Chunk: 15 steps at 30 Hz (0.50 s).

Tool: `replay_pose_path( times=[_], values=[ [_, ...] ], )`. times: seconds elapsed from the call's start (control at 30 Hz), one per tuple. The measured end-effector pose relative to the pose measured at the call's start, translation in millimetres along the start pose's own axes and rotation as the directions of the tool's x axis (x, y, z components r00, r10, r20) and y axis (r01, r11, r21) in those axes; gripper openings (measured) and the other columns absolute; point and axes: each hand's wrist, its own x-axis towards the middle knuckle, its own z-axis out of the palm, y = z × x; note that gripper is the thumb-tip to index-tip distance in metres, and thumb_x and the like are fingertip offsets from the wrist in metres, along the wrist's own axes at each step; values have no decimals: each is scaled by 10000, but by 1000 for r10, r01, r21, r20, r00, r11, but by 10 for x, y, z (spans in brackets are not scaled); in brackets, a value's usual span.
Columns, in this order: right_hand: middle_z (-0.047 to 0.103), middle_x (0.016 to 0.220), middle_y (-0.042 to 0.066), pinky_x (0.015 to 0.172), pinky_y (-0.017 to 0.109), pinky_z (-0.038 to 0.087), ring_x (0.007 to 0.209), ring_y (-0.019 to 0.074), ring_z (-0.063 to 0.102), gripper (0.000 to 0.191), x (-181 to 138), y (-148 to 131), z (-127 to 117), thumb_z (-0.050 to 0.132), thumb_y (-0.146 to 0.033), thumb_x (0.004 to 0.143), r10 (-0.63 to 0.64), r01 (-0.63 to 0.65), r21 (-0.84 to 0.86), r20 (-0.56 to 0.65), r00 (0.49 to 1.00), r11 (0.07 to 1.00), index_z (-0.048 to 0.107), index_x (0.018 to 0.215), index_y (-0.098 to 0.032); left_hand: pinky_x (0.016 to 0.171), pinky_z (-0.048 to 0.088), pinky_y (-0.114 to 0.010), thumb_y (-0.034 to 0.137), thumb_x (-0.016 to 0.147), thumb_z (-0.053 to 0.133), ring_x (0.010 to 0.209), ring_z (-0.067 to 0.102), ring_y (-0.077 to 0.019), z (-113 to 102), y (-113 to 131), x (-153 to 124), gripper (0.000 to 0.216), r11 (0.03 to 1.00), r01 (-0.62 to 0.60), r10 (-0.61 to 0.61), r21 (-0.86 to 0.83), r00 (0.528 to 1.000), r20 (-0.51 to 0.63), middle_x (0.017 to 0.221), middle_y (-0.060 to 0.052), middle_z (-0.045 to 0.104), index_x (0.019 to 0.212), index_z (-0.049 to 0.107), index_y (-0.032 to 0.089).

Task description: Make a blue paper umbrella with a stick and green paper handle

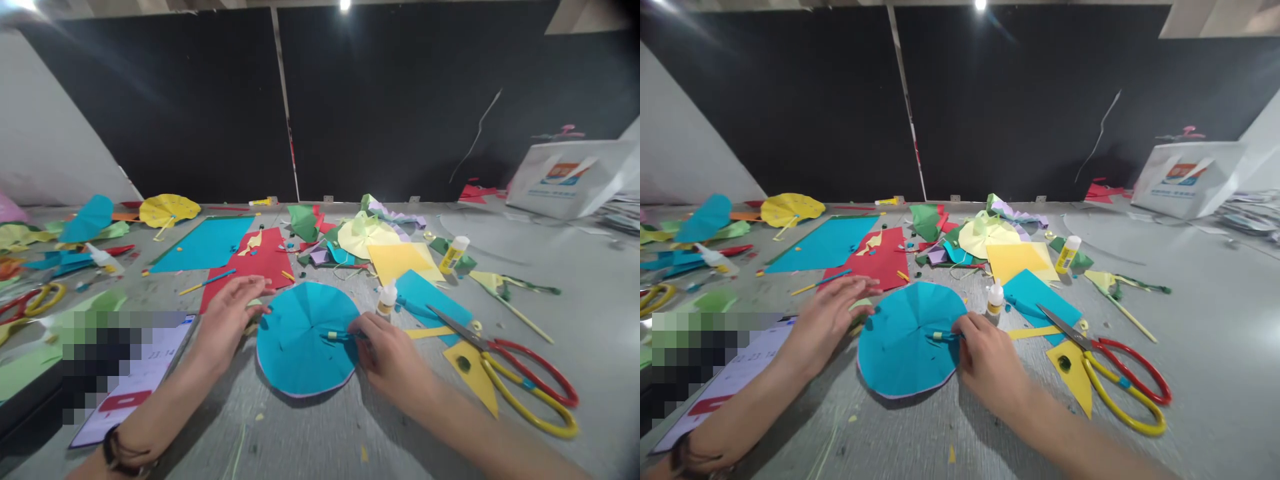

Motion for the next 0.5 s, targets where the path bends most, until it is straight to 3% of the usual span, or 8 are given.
replay_pose_path(
  times=[0.13,0.23,0.33,0.5],
  values=[
    [682,923,64,638,299,421,801,226,654,323,4,-20,3,501,40,803,5,-5,3,-35,999,1000,597,993,-204,856,635,-463,495,767,834,1140,713,-353,51,-87,-38,445,998,32,-35,48,997,74,1171,-153,747,1060,671,203],
    [708,960,72,691,319,490,852,228,679,301,8,-40,-4,490,21,868,-8,11,30,-83,997,999,595,1035,-207,959,595,-498,493,817,792,1185,684,-337,87,-75,-122,414,969,-145,122,201,985,125,1259,-119,714,1121,677,238],
    [737,998,80,744,333,537,906,229,707,275,8,-59,-11,513,-10,912,-47,54,62,-116,992,997,602,1075,-214,894,622,-430,431,909,714,1125,711,-297,114,-14,-211,234,892,-381,312,245,909,277,1234,-72,732,1094,712,287],
    [773,989,64,775,328,562,902,223,729,261,0,-79,-3,572,-34,916,-119,129,88,-118,986,988,643,1069,-233,770,639,-340,287,950,672,883,774,-240,192,19,-318,128,797,-575,421,183,748,513,994,-37,801,1057,739,305]
  ],
)
